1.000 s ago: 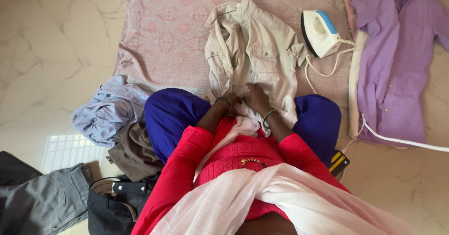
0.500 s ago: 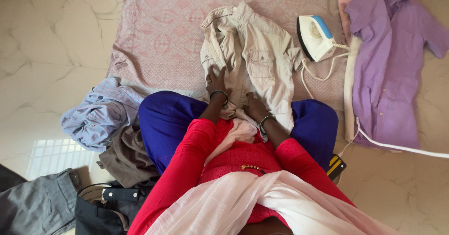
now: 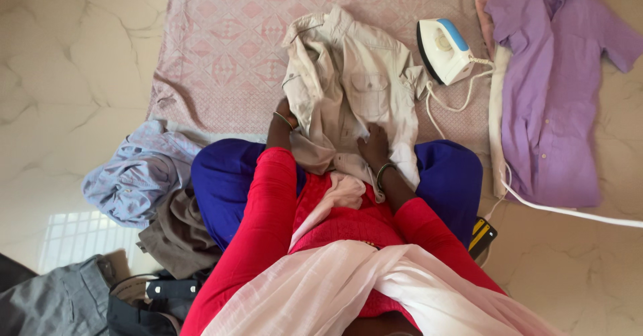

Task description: The person irons a beige short-sleeved shirt laid out on a patterned mat on the floor. They smooth the fabric, button the shirt, and use a handheld electric iron to press the front and sleeves before folding the shirt and placing it aside.

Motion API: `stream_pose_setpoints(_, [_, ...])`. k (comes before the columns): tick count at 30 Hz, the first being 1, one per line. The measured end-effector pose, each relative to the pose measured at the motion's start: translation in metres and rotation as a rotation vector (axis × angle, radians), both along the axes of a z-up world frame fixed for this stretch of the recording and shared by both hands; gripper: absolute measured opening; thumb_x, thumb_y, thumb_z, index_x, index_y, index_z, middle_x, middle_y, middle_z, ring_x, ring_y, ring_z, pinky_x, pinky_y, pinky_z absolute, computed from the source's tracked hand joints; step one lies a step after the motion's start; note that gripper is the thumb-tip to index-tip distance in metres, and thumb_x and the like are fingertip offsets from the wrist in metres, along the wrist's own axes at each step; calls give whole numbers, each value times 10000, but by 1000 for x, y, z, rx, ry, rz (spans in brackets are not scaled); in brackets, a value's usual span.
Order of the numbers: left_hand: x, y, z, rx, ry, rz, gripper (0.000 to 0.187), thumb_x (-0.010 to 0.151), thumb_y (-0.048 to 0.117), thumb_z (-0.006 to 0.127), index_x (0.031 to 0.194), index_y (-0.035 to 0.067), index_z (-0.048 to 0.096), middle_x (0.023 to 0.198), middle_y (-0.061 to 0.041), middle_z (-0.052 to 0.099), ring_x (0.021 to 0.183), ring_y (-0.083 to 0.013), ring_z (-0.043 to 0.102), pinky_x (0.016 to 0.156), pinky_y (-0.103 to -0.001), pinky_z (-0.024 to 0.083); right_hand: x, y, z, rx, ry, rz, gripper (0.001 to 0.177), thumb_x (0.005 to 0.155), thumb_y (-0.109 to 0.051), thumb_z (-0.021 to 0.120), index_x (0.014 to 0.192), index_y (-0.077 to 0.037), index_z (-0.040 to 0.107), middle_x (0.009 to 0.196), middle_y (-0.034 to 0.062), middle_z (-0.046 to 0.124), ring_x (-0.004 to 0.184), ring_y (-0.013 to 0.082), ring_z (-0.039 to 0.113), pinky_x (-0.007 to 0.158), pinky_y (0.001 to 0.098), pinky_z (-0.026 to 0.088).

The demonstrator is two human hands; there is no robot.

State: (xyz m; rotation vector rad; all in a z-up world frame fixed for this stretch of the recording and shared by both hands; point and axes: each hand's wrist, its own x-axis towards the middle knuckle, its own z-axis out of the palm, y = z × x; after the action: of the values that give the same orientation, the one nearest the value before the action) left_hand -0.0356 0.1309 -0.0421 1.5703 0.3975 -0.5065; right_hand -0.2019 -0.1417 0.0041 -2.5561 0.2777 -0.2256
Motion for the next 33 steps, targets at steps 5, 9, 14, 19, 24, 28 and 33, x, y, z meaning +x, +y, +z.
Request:
stream_pose_setpoints(5, [8,-33,-1,-105,-79,23,605,816,181,832,1371,191,591,1273,-116,486,1101,-310,511,868,-401,520,4,-1,-22,-66,204,13,668,739,-241,822,1329,-92,547,1289,210,527,1193,426,498,969,550,447])
stream_pose_setpoints(9, [25,-37,1,-35,-224,82,479,854,103,810,1313,161,687,1172,-91,577,1017,-272,550,830,-367,527,5,2,-17,-54,218,-17,651,740,-249,811,1318,-106,549,1285,192,527,1205,415,505,984,546,452])
stream_pose_setpoints(14, [76,2,50,323,-644,226,360,900,6,782,1239,123,806,1047,-60,691,912,-224,600,782,-325,536,4,5,-13,-48,199,-32,613,773,-272,798,1308,-102,553,1265,189,542,1199,414,508,968,552,450])
stream_pose_setpoints(19, [55,40,111,901,-821,237,348,870,93,776,1215,104,732,1153,-85,647,1014,-255,615,876,-373,539,7,12,-16,-36,168,-2,554,841,-327,791,1288,-92,561,1246,197,559,1167,419,526,938,574,453])
stream_pose_setpoints(24, [40,54,71,1392,-140,-6,647,755,202,761,1363,126,555,1462,-188,465,1352,-400,430,974,-557,441,-7,11,-21,-68,139,136,480,821,-246,754,1225,-56,579,1196,241,577,1105,453,558,914,546,486])
stream_pose_setpoints(28, [41,36,28,1084,-711,-58,578,892,94,738,1447,102,580,1496,-201,519,1381,-406,475,1181,-494,401,-8,9,-25,16,320,169,210,902,-167,647,1092,-82,667,1106,187,679,1038,384,660,907,487,530])
stream_pose_setpoints(33, [34,7,-2,284,-371,-43,731,698,326,841,1375,161,620,1442,-186,633,1346,-342,613,1134,-424,501,-3,9,-29,24,321,208,205,862,-190,666,1010,-48,663,1022,199,687,979,394,658,843,499,523])
